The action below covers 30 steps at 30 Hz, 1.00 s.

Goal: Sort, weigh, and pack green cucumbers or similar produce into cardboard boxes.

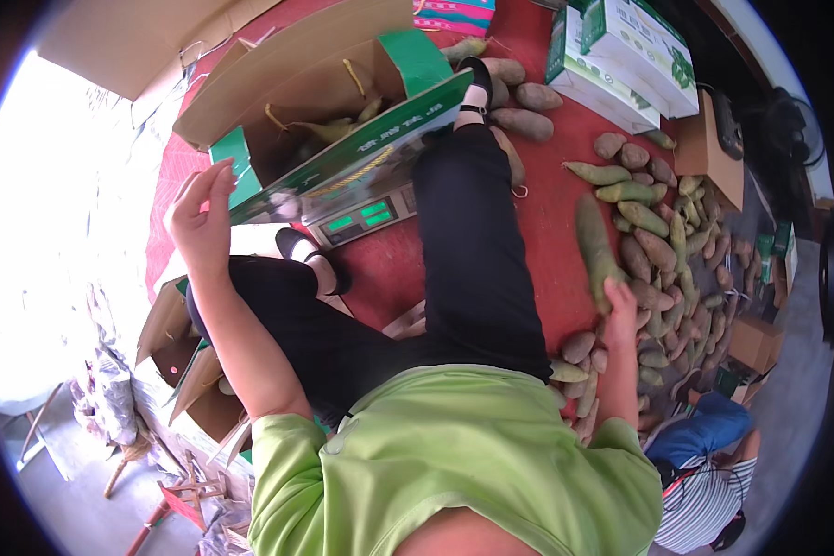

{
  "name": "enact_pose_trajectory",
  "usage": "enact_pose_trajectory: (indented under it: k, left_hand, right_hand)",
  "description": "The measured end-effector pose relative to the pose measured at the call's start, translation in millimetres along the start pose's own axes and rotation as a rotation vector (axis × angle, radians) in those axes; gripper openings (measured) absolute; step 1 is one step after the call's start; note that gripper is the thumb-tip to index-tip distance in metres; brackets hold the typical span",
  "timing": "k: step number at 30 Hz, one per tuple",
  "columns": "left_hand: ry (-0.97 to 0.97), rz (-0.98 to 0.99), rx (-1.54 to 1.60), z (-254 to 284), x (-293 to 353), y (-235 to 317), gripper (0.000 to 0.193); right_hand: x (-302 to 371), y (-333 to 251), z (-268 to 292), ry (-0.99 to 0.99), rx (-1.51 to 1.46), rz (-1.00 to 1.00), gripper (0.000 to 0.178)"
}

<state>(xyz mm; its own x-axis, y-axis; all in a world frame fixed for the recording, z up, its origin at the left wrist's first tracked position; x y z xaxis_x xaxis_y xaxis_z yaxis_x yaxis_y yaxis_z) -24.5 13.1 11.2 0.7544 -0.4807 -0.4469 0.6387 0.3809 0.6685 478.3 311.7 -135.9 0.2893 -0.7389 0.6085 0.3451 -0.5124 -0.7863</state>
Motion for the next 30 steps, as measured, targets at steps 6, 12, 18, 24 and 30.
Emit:
enact_pose_trajectory:
  k: [6, 12, 18, 24, 30]
  left_hand:
    - [-0.077, 0.0, -0.021, 1.9, -1.7, 2.7, 0.014]
    - [-0.099, 0.004, 0.002, 2.6, -2.2, 4.5, 0.015]
    - [-0.092, -0.004, 0.051, 0.4, -6.0, 6.0, 0.015]
    - [-0.081, 0.02, 0.011, 3.1, -7.8, -0.4, 0.014]
    - [-0.058, 0.072, 0.058, 9.4, -7.0, -2.1, 0.014]
  right_hand:
    - [30.7, -181.3, -89.4, -0.126, 0.25, 0.464, 0.034]
    - [47.4, -286.0, -192.3, -0.369, 0.383, 0.714, 0.029]
    - [42.6, -316.3, -305.4, -0.42, 0.872, 1.152, 0.025]
    - [54.8, -303.4, -390.9, -0.187, 1.428, 1.316, 0.044]
    - [39.7, -290.8, -360.7, -0.197, 0.914, 1.22, 0.035]
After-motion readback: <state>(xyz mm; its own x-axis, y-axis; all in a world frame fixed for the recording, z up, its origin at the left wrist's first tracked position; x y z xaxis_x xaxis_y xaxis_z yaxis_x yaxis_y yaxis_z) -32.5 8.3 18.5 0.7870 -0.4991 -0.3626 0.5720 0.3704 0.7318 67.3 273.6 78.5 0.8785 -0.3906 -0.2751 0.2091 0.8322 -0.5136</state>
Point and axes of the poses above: each hand's wrist, its own x-axis away from the middle knuckle, its own z-axis out of the back of the hand, y = z × x, the point moved 3 cm from there along -x, towards the middle knuckle, and after that the axes turned 6 degrees about -z, right-handed, at the moved point
